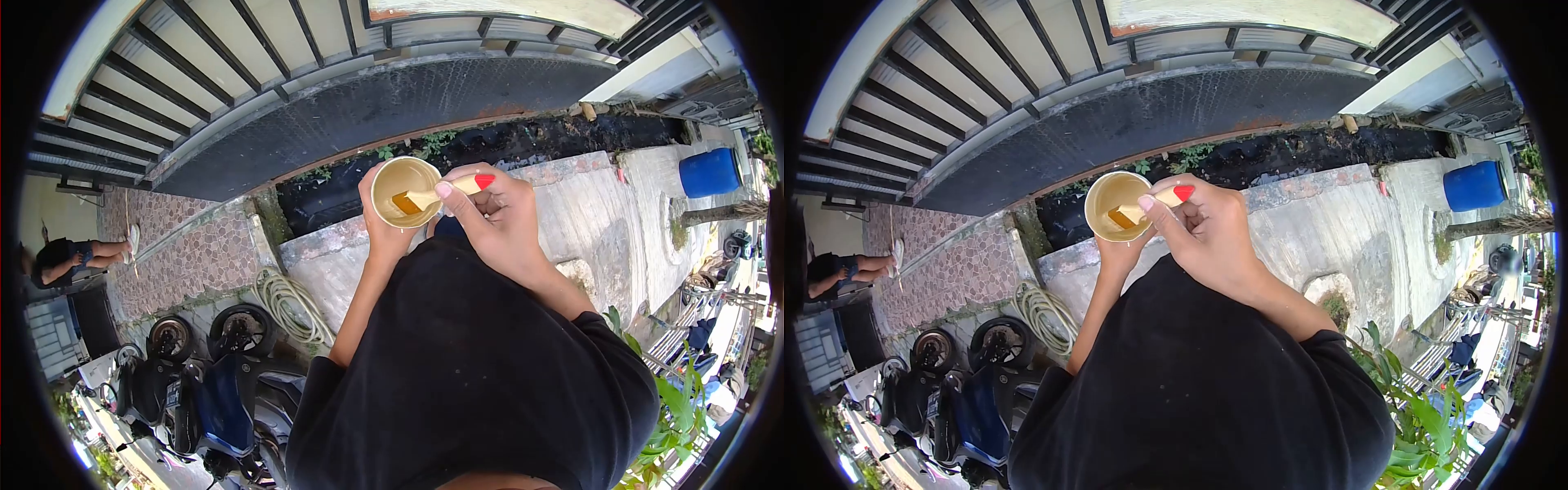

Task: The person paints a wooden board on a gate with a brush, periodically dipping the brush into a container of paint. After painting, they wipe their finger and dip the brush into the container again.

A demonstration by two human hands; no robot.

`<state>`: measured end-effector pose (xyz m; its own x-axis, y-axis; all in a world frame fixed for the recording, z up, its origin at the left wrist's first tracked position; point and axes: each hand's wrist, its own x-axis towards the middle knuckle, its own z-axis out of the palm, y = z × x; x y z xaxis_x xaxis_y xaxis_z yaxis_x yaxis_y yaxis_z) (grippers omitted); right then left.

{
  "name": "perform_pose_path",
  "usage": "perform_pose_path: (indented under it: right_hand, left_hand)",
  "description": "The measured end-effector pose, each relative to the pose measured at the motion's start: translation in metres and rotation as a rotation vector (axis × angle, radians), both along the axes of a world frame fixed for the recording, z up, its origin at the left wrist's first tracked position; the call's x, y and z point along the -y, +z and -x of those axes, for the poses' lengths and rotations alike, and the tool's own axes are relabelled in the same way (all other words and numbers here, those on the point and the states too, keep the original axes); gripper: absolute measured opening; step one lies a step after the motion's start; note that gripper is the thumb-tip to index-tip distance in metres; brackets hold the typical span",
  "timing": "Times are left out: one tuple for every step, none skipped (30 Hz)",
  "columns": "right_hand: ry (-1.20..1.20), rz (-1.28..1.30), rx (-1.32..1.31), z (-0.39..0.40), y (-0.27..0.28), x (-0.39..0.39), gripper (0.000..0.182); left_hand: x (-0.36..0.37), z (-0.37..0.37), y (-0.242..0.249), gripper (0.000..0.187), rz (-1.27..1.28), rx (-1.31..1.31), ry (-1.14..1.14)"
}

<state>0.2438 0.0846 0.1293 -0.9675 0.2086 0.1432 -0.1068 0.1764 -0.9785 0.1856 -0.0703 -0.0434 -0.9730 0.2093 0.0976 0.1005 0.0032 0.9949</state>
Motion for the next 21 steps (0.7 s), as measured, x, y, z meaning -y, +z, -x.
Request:
perform_pose_path:
  right_hand:
    - [0.011,0.085,0.041,0.000,0.000,0.000,0.015]
    - [0.006,0.089,0.044,0.000,0.004,0.000,0.015]
    - [0.026,0.131,0.093,-0.001,0.012,-0.001,0.016]
    - [0.049,0.173,0.142,0.000,0.016,-0.002,0.017]
    - [0.050,0.179,0.144,0.001,0.015,-0.003,0.017]
    - [0.067,0.213,0.156,0.003,0.014,-0.006,0.017]
    - [0.085,0.246,0.166,0.006,0.014,-0.008,0.017]
    - [0.088,0.251,0.166,0.009,0.012,-0.009,0.017]
    - [0.071,0.248,0.145,0.012,0.009,-0.010,0.017]
    - [0.055,0.244,0.123,0.015,0.006,-0.011,0.017]
    - [0.057,0.249,0.124,0.018,0.004,-0.013,0.017]
    - [0.037,0.221,0.113,0.021,0.001,-0.015,0.017]
    - [0.017,0.192,0.100,0.026,-0.001,-0.017,0.017]
    - [0.021,0.193,0.099,0.029,-0.001,-0.019,0.017]
    - [0.038,0.249,0.101,0.034,-0.002,-0.020,0.017]
    - [0.056,0.305,0.103,0.038,-0.002,-0.022,0.018]
    - [0.063,0.306,0.102,0.042,-0.001,-0.024,0.018]
    - [0.088,0.284,0.124,0.046,0.001,-0.027,0.017]
    - [0.112,0.261,0.146,0.050,0.003,-0.030,0.017]
    - [0.119,0.261,0.147,0.054,0.003,-0.032,0.017]
    - [0.108,0.317,0.152,0.058,0.004,-0.034,0.018]
  left_hand:
    - [0.002,0.000,-0.011,0.100,0.024,0.023,0.020]
    - [0.005,0.001,-0.022,0.100,0.048,0.044,0.040]
    - [0.007,0.002,-0.024,0.101,0.061,0.025,0.038]
    - [0.007,0.002,-0.027,0.101,0.067,0.028,0.038]
    - [0.007,0.004,-0.029,0.100,0.054,-0.014,0.039]
    - [0.007,0.006,-0.029,0.099,0.040,-0.057,0.041]
    - [0.007,0.007,-0.029,0.099,0.045,-0.058,0.043]
    - [0.007,0.008,-0.028,0.099,0.061,-0.070,0.051]
    - [0.007,0.010,-0.027,0.098,0.077,-0.083,0.058]
    - [0.006,0.011,-0.026,0.098,0.082,-0.084,0.059]
    - [0.006,0.011,-0.024,0.097,0.077,-0.014,0.060]
    - [0.005,0.012,-0.023,0.097,0.072,0.056,0.061]
    - [0.004,0.014,-0.023,0.097,0.074,0.055,0.065]
    - [0.004,0.017,-0.024,0.096,0.093,0.033,0.075]
    - [0.003,0.019,-0.025,0.096,0.113,0.012,0.086]
    - [0.003,0.022,-0.027,0.095,0.133,-0.010,0.098]
    - [0.003,0.026,-0.028,0.095,0.152,-0.032,0.111]
    - [0.001,0.029,-0.026,0.094,0.171,-0.053,0.122]
    - [-0.001,0.032,-0.024,0.094,0.172,-0.054,0.129]
    - [-0.003,0.035,-0.022,0.094,0.168,-0.072,0.135]
    - [-0.006,0.038,-0.020,0.093,0.164,-0.088,0.141]
